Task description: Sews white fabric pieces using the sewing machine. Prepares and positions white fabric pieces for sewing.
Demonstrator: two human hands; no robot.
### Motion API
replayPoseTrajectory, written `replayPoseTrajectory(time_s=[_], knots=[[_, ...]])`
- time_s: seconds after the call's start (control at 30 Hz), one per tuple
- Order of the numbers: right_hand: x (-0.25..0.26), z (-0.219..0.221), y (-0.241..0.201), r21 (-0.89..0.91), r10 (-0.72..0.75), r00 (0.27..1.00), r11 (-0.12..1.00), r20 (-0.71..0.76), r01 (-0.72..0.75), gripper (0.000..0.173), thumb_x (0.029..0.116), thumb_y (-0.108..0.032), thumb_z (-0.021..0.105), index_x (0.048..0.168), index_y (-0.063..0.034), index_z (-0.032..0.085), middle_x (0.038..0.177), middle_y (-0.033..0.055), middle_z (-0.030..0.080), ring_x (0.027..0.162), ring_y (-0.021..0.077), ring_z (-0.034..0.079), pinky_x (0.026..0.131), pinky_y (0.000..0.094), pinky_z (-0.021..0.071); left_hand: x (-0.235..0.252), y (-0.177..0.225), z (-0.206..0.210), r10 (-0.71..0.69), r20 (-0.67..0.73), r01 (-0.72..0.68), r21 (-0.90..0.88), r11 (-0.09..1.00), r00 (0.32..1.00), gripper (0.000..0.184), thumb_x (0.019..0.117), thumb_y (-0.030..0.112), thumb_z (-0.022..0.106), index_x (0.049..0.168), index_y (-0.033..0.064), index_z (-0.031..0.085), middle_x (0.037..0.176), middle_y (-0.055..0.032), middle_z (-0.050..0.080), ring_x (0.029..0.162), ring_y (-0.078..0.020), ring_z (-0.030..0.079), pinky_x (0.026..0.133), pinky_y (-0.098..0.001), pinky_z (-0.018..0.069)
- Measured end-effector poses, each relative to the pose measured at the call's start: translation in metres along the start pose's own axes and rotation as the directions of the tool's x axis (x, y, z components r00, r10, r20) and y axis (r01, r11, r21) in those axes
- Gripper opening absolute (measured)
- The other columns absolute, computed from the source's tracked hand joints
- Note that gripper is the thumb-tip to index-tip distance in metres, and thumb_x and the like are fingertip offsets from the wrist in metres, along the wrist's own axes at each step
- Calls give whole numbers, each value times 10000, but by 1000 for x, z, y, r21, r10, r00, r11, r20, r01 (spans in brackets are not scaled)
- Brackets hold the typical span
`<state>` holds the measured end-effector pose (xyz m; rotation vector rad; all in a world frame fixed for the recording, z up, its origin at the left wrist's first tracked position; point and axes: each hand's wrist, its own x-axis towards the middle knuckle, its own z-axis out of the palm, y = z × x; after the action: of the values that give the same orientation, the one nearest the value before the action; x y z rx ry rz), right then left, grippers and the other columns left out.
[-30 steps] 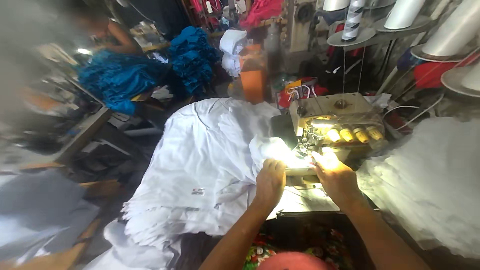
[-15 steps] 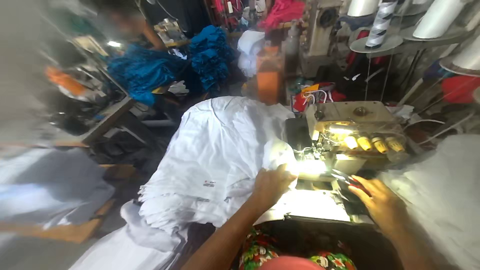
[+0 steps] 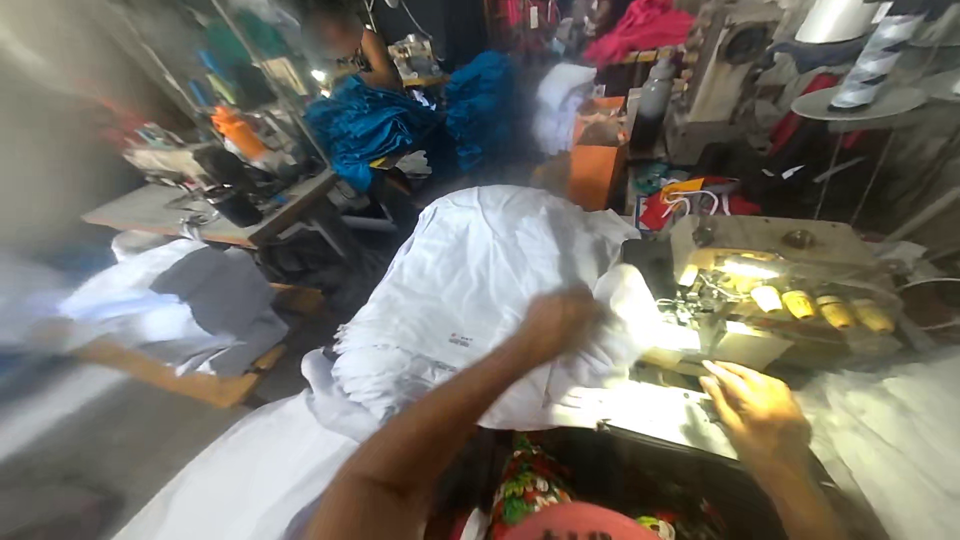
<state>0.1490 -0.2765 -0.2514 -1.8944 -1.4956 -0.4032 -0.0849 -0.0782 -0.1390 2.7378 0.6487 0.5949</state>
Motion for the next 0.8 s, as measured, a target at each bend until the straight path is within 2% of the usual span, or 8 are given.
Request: replayPoseTrajectory(time_s=[0.2,0.27,0.33,0.4,0.47,0.53,0.67,0.8], knots=[[12,12,-31,139,-34,999,990,15,31,297,995,-222,603,1138,-21,769,1108,204,743,1010,417,711,867,525,567,4,-78,-196,-137,-398,130,-43,991,907,252,1006,125,600,1195,-27,670,1170,-107,687,994,-83,663,900,-297,558],[12,16,-39,197,-43,999,980,16,38,289,997,-218,600,1138,-33,772,1107,188,746,1011,391,715,864,502,574,-34,-129,-253,-333,-601,248,-222,943,727,267,1017,154,581,1227,-2,634,1116,-47,688,904,-60,674,822,-270,579],[11,23,-48,259,-62,998,964,19,55,278,1000,-216,605,1136,-45,777,1094,166,752,994,345,722,851,460,579,-89,-182,-287,-549,-726,323,-447,834,413,293,1032,203,530,1309,129,590,1127,21,687,880,-100,699,730,-297,602],[12,34,-57,316,-97,995,945,36,81,274,996,-213,609,1130,-45,778,1081,156,755,980,325,726,846,443,585,-136,-214,-290,-633,-748,467,-496,732,198,450,1031,243,499,1468,140,472,1265,-40,615,982,-142,650,757,-354,564],[15,46,-70,373,-129,988,924,83,90,264,986,-203,617,1125,-44,777,1070,145,756,967,311,726,846,435,588,-143,-192,-257,-627,-729,554,-413,723,275,531,1067,238,418,1543,18,335,1432,-159,506,1139,-150,577,915,-325,502],[16,57,-84,412,-135,973,910,189,46,263,986,-191,621,1135,-28,765,1062,161,750,950,333,725,827,474,590,-122,-148,-203,-556,-642,542,-250,803,528,459,1088,170,421,1443,-122,427,1437,-282,513,1272,-233,558,1084,-349,435],[15,74,-103,448,-96,941,892,324,-63,260,1002,-188,611,1117,-5,755,988,180,732,858,314,721,780,461,592,-74,-80,-75,-265,-112,260,-59,964,958,205,1003,52,588,1116,-69,709,1132,-224,714,1083,-337,695,982,-509,537],[14,77,-114,471,-83,923,875,375,-113,252,1006,-172,603,1107,3,755,978,184,723,834,293,716,769,431,593,-28,-50,42,-237,327,224,76,972,915,313,1028,194,604,1234,-25,690,1231,-222,671,1157,-393,645,964,-562,517]])
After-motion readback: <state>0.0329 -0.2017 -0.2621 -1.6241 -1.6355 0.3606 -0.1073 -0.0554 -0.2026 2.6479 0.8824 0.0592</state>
